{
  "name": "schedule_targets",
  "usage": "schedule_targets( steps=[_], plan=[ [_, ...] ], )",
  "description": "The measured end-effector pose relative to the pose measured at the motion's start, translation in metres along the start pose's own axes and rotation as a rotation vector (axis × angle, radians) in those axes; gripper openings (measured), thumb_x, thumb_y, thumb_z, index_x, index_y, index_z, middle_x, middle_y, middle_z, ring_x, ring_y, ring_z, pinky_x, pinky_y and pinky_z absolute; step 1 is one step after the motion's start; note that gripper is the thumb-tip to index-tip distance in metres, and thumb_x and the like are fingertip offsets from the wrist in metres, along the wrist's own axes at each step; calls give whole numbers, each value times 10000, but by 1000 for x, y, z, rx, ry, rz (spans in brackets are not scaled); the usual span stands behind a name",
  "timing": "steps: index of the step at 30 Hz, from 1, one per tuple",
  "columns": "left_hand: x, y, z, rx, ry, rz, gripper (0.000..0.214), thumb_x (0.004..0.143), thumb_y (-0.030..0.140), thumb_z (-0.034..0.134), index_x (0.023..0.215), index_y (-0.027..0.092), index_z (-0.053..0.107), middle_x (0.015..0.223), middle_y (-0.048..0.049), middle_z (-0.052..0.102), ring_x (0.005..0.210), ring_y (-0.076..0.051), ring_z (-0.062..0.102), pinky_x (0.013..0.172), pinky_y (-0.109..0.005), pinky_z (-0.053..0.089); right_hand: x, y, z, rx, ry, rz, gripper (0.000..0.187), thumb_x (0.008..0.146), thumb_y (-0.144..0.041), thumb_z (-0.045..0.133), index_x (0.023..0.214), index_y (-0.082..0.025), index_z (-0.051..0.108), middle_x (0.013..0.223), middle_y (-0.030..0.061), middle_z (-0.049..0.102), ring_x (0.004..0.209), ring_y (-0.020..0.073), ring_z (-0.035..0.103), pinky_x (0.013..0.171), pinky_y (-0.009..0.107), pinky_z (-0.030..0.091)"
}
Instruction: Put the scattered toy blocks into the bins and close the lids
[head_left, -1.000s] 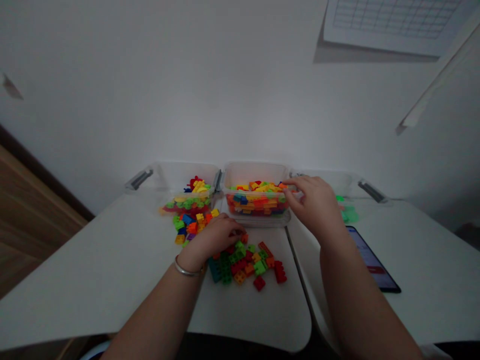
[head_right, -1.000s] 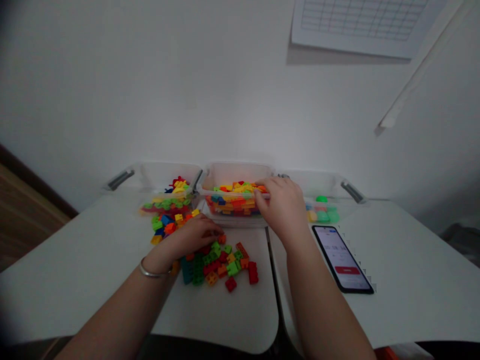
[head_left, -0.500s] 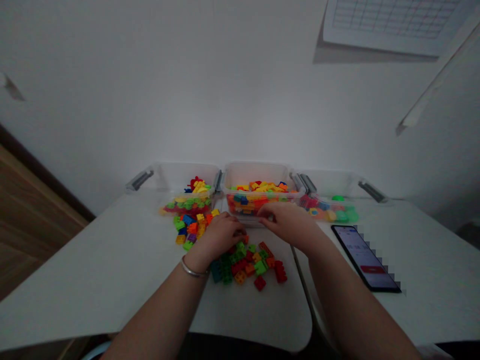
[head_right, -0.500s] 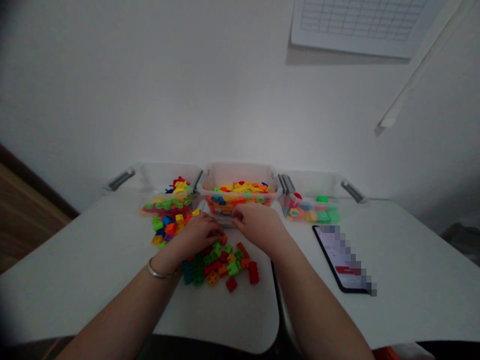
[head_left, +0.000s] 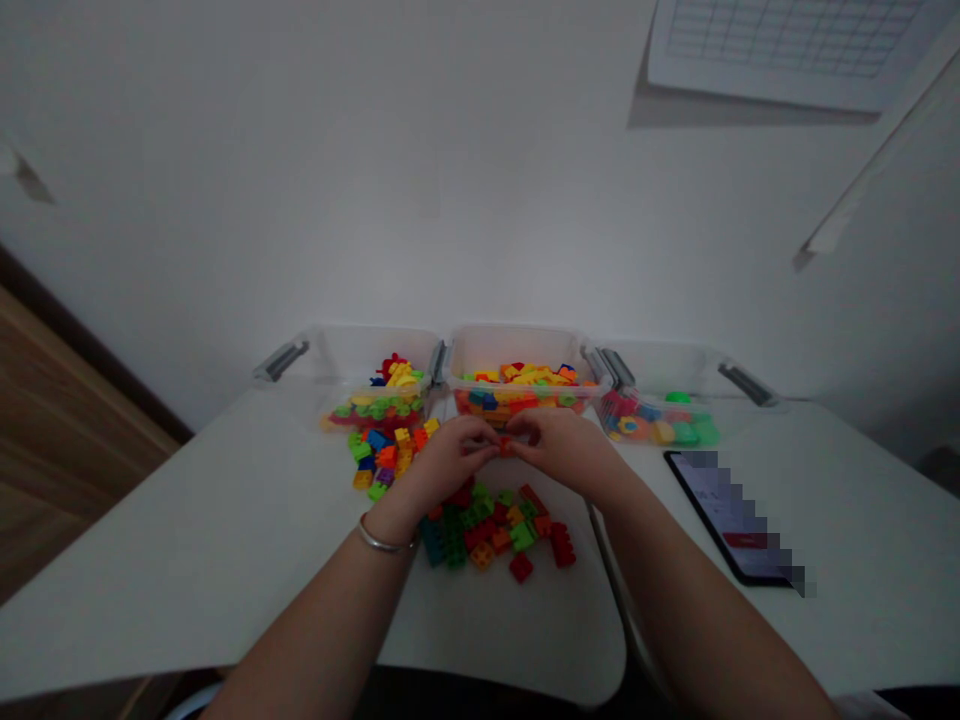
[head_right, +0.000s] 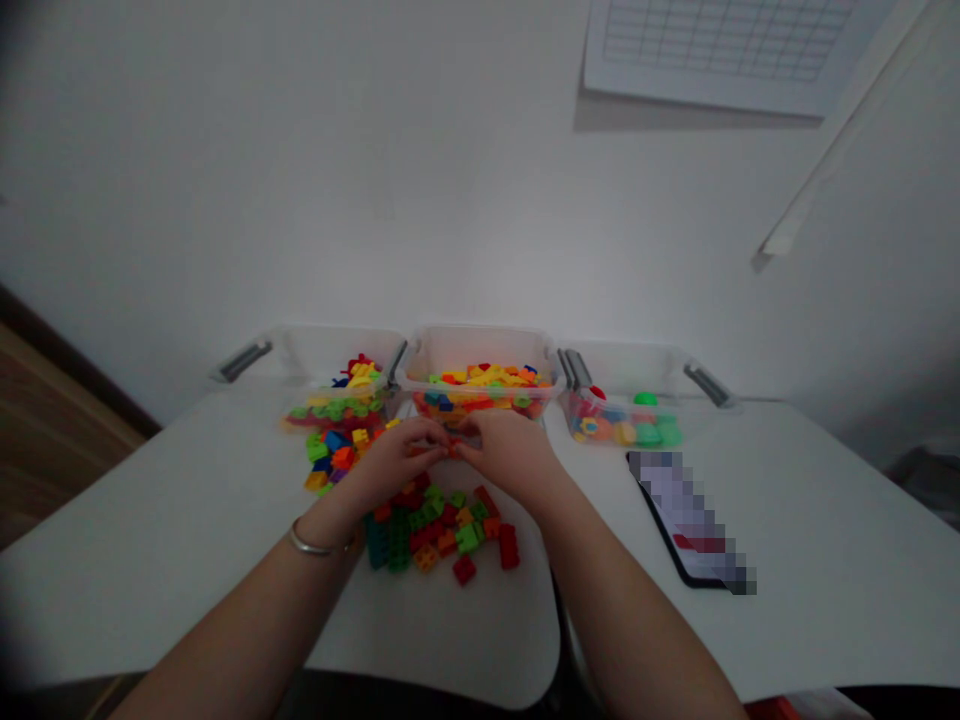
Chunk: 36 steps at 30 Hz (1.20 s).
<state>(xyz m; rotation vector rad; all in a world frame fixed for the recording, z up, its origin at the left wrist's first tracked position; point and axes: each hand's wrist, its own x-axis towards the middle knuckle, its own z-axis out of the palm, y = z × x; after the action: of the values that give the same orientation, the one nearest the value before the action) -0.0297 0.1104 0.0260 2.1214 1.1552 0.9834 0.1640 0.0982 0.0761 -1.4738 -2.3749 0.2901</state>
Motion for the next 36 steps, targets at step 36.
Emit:
schedule_targets(
  steps=[36],
  plan=[
    [-10, 3, -17, 295, -457, 80, 135, 687, 273, 781, 821, 287, 772, 823, -6, 699, 936, -225, 586, 896, -338, 390, 5, 55, -24, -278, 583, 181, 319, 894, -344, 475, 978, -195, 745, 933, 103, 744, 906, 296, 586, 812, 425, 437]
  ],
)
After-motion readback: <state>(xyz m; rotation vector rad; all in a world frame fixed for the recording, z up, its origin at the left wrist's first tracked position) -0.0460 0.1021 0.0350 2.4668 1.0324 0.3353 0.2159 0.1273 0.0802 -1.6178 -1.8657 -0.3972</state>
